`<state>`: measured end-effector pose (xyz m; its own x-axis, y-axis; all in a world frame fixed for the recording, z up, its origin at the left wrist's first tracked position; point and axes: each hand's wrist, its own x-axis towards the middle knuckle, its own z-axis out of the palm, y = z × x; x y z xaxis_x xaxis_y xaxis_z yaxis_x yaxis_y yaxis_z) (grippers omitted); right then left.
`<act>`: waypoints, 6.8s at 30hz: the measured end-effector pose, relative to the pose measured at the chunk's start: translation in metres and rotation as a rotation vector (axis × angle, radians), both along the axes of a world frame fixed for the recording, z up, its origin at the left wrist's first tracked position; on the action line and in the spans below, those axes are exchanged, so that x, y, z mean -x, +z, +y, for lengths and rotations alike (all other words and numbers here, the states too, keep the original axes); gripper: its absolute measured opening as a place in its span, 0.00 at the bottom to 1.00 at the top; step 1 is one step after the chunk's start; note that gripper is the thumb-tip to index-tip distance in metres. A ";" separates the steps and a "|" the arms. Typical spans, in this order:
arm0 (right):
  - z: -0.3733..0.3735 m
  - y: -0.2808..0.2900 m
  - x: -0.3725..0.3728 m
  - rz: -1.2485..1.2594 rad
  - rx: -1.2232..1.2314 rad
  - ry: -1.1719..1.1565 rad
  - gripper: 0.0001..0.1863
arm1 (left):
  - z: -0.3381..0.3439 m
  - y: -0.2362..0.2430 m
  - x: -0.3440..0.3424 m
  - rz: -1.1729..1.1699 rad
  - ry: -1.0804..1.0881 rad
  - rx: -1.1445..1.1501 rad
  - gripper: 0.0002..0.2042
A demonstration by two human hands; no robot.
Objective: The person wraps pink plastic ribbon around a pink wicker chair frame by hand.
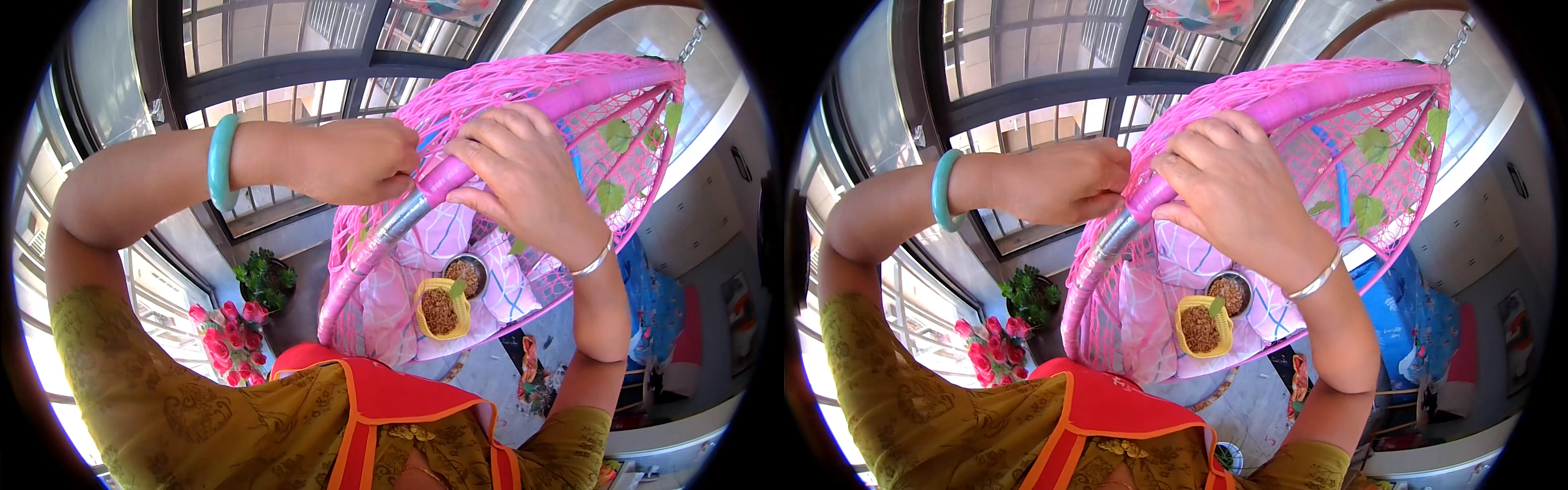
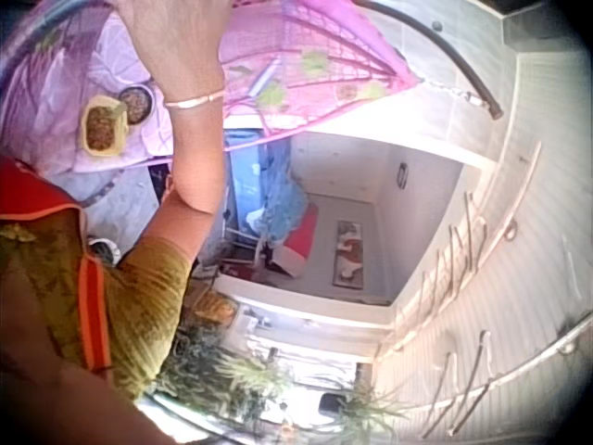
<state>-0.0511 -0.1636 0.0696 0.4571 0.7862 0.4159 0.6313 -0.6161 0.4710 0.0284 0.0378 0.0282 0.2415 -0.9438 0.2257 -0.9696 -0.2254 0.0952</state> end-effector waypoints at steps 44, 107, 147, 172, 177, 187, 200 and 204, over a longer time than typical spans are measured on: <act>0.008 -0.002 -0.045 0.065 -0.016 0.010 0.21 | 0.020 0.040 -0.027 0.584 0.290 -0.082 0.12; 0.011 -0.147 0.009 1.112 -1.295 0.142 0.10 | -0.056 -0.205 0.132 0.083 0.254 0.355 0.32; -0.003 -0.133 -0.046 1.249 -1.109 0.123 0.12 | -0.035 -0.250 0.137 0.180 0.072 1.015 0.11; 0.012 -0.078 0.026 1.180 -0.844 -0.407 0.09 | -0.019 -0.121 0.001 1.372 -0.308 0.679 0.09; 0.027 -0.056 0.033 1.185 -0.793 -0.461 0.06 | -0.030 -0.119 -0.003 1.405 -0.408 0.513 0.09; 0.039 -0.045 0.036 1.139 -0.667 -0.549 0.03 | -0.031 -0.127 -0.010 1.194 -0.429 0.657 0.14; -0.001 -0.088 0.037 1.054 -0.823 -0.389 0.08 | -0.027 -0.113 -0.006 1.458 -0.306 0.499 0.10; -0.022 -0.111 0.017 0.969 -0.793 -0.208 0.05 | -0.024 -0.110 -0.001 1.586 -0.255 0.465 0.12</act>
<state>-0.0684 -0.1854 -0.0414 0.9212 0.3525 0.1648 0.3667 -0.6449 -0.6705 0.0298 0.0138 -0.0820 0.3501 -0.9197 0.1776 0.1417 0.2394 0.9605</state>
